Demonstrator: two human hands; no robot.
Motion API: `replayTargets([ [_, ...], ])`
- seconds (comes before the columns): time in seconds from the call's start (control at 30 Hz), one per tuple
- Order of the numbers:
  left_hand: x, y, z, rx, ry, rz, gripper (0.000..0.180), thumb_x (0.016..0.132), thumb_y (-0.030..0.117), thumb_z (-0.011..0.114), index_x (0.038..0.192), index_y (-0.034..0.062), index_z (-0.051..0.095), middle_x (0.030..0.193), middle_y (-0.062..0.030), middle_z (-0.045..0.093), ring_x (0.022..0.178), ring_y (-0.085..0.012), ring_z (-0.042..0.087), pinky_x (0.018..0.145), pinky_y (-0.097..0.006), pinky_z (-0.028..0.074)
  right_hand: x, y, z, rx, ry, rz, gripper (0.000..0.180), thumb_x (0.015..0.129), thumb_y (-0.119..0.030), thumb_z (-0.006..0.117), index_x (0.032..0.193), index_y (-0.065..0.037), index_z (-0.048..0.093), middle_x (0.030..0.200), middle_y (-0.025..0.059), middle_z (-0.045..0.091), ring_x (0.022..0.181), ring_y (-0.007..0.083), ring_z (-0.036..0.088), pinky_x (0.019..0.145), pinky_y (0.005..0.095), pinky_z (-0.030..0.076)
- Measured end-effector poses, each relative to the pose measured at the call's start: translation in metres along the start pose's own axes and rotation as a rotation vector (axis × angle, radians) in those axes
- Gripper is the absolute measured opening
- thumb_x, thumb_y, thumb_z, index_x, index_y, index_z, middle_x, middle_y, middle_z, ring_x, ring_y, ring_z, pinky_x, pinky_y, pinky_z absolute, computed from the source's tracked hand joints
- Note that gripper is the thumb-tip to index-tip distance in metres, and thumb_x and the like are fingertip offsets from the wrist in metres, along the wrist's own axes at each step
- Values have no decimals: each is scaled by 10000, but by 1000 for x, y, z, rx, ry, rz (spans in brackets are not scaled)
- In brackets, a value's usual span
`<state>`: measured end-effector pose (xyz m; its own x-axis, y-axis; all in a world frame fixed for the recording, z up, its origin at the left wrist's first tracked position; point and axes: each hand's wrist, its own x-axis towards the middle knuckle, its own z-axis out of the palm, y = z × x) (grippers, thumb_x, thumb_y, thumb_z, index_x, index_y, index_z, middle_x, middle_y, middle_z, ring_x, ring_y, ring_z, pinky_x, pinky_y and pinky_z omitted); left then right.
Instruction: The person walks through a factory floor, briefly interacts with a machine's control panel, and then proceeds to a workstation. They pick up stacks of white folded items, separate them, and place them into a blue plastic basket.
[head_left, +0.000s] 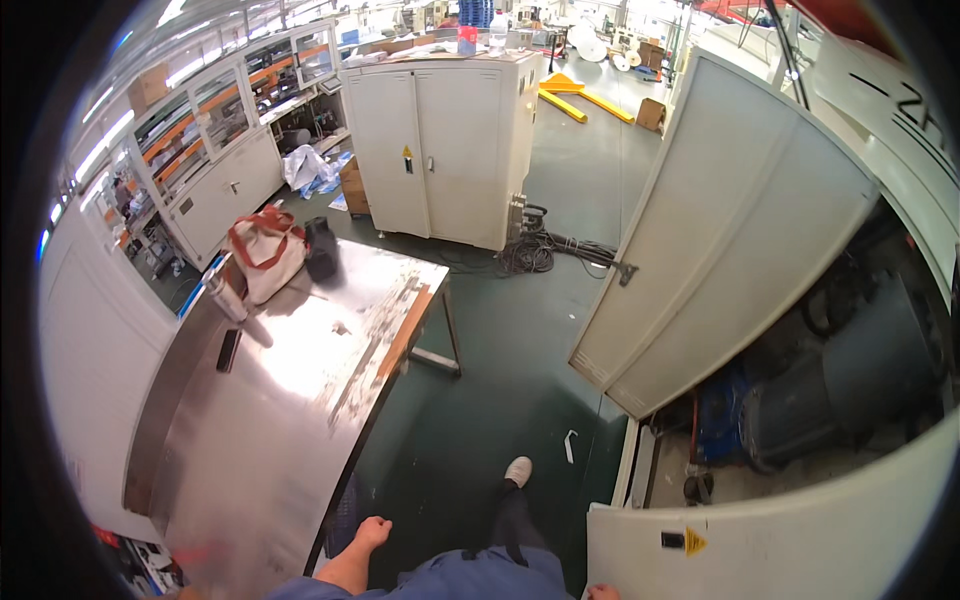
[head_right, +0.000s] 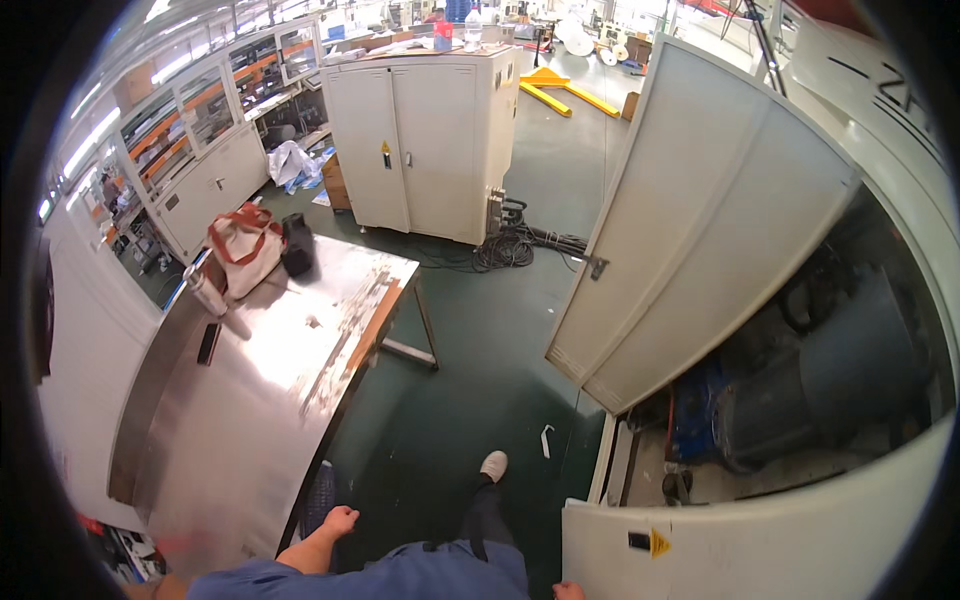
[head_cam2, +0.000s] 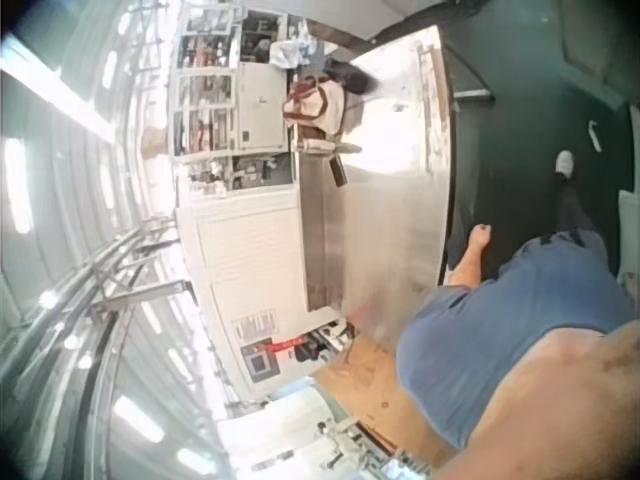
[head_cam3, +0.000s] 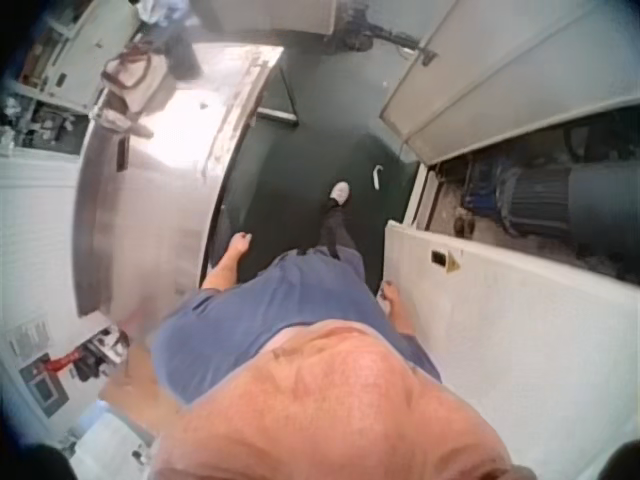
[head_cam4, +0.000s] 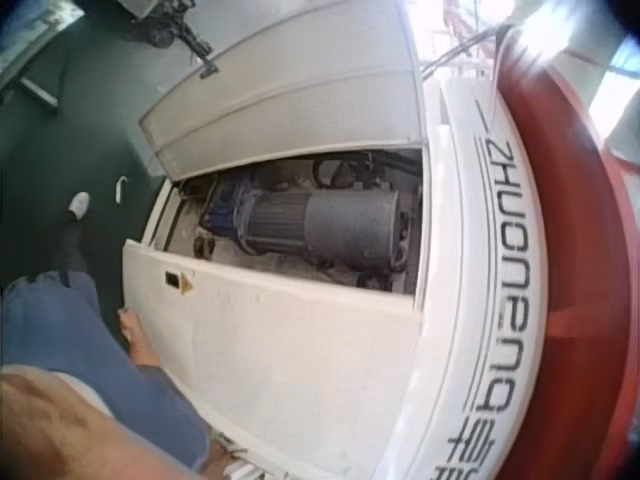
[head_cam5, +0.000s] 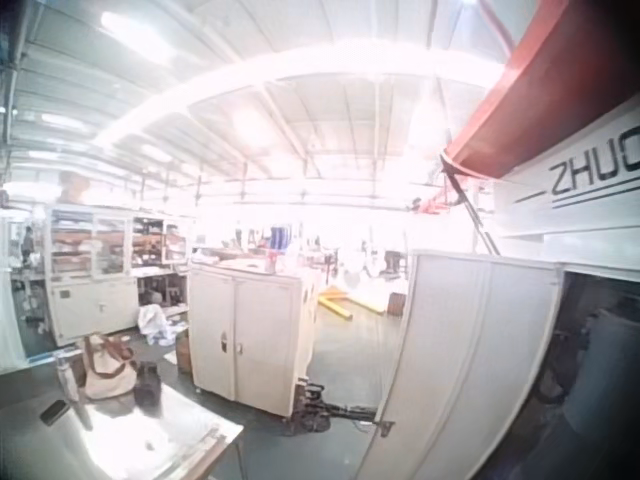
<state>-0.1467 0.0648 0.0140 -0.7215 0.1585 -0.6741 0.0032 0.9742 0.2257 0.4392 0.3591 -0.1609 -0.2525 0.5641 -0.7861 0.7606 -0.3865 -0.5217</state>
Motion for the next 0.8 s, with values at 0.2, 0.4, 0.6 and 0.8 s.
replayTargets([
  [0.2, 77, 254, -16, -471, -60, 104, 328, 899, 311, 588, 1015, 22, 693, 840, -103, 709, 747, -188, 692, 724, -333, 540, 185, -364, -146, -616, -193, -174, 349, 875, -358, 575, 884, -34, 704, 775, 143, 698, 629, 214, 679, 581, 364, 541],
  [0.4, 171, 439, -70, -544, 27, 96, 307, 911, 291, 586, 1007, 19, 690, 817, -82, 709, 700, -166, 685, 700, -316, 536, 255, -799, -163, -269, -164, -564, 363, 929, -297, 555, 1141, -14, 637, 932, 102, 690, 734, 177, 666, 714, 326, 531],
  [0.6, 332, 691, -166, -346, 9, 355, 324, 900, 345, 590, 1022, 64, 697, 920, -136, 714, 849, -274, 693, 784, -388, 530, 397, -943, -182, -490, -72, -745, 381, 923, -362, 556, 1151, -71, 650, 1023, 129, 701, 940, 258, 670, 828, 373, 514],
  [0.8, 458, 1019, -309, 11, -17, 693, 351, 900, 391, 569, 1047, 96, 687, 969, -136, 708, 952, -323, 667, 836, -424, 520, 490, -1000, -260, 173, 94, -218, 351, 928, -286, 577, 1119, 0, 647, 892, 98, 686, 717, 159, 659, 653, 295, 522],
])
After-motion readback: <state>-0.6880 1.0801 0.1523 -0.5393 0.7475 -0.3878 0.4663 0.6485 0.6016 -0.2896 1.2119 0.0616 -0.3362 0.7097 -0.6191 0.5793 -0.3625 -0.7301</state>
